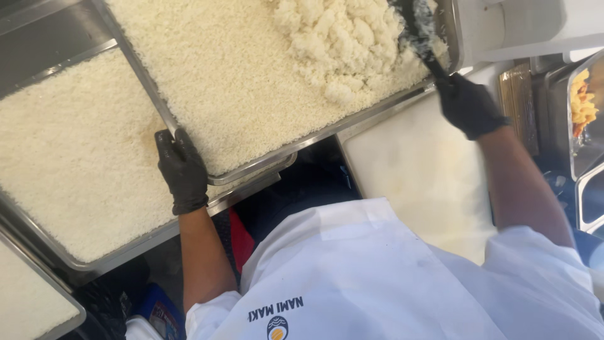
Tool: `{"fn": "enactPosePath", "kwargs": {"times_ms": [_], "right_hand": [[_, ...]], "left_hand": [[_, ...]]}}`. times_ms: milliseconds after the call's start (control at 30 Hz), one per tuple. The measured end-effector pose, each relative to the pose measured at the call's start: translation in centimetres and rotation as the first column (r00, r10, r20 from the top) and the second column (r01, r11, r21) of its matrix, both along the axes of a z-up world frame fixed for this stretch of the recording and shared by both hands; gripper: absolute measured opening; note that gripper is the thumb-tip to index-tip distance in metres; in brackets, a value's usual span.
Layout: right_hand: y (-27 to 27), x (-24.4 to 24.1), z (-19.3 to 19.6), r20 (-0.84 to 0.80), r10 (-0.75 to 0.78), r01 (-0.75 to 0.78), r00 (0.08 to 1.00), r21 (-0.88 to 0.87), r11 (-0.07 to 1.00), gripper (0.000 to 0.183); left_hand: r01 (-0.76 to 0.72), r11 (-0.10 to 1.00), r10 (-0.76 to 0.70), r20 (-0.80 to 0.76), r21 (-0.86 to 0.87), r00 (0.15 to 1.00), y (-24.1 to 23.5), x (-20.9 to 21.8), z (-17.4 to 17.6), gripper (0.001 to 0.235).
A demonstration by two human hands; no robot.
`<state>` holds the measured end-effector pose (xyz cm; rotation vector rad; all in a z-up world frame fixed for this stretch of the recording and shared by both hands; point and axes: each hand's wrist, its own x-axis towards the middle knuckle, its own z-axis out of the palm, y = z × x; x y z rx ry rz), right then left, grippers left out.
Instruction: The person pours liquid from a pitcher onto trays of cooked rice and then stirs the rice using a spatula.
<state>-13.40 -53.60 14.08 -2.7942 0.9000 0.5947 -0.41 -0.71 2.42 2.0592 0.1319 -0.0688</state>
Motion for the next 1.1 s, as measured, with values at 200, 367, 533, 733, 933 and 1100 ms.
{"fn": "enactPosePath", "kwargs": {"times_ms": [200,367,533,733,933,1100], "right_hand": [[0.5,-0.1,11.6,-0.133,0.294,-0.323,0.947,-0.382,0.866,0.037],[-1.2,-1.4,13.0,-0.2,0.45,-0.489,0.87,-0.454,0.744,0.037],[-12.3,-4.4,7.0,-0.204,0.425,-0.47,0.882,-0.333,0.817,0.043],[-11.7,-1.8,7.1,-0.417,0.237,-0.346,0.877,-0.206,0.916,0.048],[-5.4,0.6,6.9,-0.474,0.392,-0.443,0.789,0.005,0.897,0.052],[2.4,5.7,8.4,-0.611,0.093,-0.024,0.786,0.121,0.992,0.044]], "left_hand": [[0.053,0.987,-0.095,0.292,0.15,0.952,0.5,-0.1,-2.1,0.016],[0.023,0.999,-0.026,0.074,0.045,0.997,0.4,-0.2,-2.0,0.017],[0.043,0.998,-0.051,0.18,0.047,0.982,0.5,-0.3,-1.5,0.015],[-0.009,1.0,0.009,0.099,-0.001,0.995,0.2,0.0,-1.4,0.017],[-0.016,0.999,0.019,0.072,-0.034,0.997,-0.1,-0.2,-1.1,0.016],[-0.006,0.999,0.001,0.103,0.047,0.995,0.0,-0.2,-1.1,0.017]]}}
